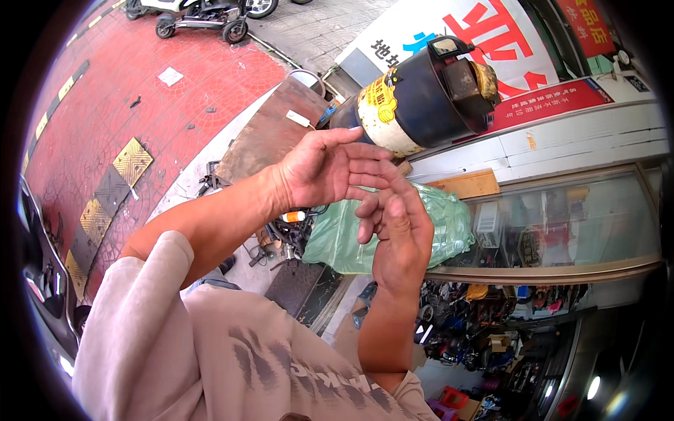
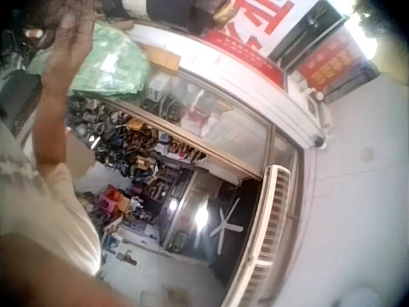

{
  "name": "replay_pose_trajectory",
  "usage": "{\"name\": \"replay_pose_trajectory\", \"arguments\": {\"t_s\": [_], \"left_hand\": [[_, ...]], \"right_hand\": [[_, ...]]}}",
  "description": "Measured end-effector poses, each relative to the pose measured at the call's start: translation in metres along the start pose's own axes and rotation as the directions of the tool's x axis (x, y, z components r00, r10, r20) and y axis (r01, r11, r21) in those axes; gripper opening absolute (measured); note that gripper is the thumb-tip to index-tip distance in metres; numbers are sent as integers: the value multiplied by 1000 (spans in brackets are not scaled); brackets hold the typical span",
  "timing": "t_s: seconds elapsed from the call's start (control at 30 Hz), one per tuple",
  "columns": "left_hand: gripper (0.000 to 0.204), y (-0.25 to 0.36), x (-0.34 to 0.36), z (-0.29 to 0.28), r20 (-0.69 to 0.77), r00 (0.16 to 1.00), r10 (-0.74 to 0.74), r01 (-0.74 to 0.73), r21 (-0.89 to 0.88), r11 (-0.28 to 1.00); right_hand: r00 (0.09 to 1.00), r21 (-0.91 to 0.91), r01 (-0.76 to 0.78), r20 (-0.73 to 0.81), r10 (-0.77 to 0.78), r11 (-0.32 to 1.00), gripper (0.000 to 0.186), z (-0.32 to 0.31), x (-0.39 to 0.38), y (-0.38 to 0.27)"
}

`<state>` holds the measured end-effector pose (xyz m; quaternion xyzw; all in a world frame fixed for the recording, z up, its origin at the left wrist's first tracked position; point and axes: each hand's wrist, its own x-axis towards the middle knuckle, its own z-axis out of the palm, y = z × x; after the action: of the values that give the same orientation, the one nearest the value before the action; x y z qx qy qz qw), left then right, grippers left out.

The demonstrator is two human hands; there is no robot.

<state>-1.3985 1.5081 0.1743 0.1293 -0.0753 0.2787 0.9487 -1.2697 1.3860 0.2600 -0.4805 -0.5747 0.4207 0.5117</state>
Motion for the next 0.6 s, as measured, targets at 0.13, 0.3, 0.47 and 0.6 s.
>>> {"name": "replay_pose_trajectory", "arguments": {"t_s": [0.13, 0.3, 0.47, 0.6], "left_hand": [[68, -1, -3, -5, 71, 995, 76, -70, -81, 994], [69, 2, -9, 4, 163, 976, 146, -124, -134, 983], [67, 5, -16, 11, 124, 973, 195, -177, -138, 974], [56, 6, -26, 30, 54, 967, 251, -250, -23, 968]], "right_hand": [[996, 91, -85, 1, 85, 992, 65, 8, 5, -1], [989, 142, -132, 87, 121, 981, 81, 26, 10, 1], [990, 92, -41, 137, 28, 995, 84, 40, 14, 6], [995, -131, 45, 92, -34, 990, 72, 62, 6, -12]]}}
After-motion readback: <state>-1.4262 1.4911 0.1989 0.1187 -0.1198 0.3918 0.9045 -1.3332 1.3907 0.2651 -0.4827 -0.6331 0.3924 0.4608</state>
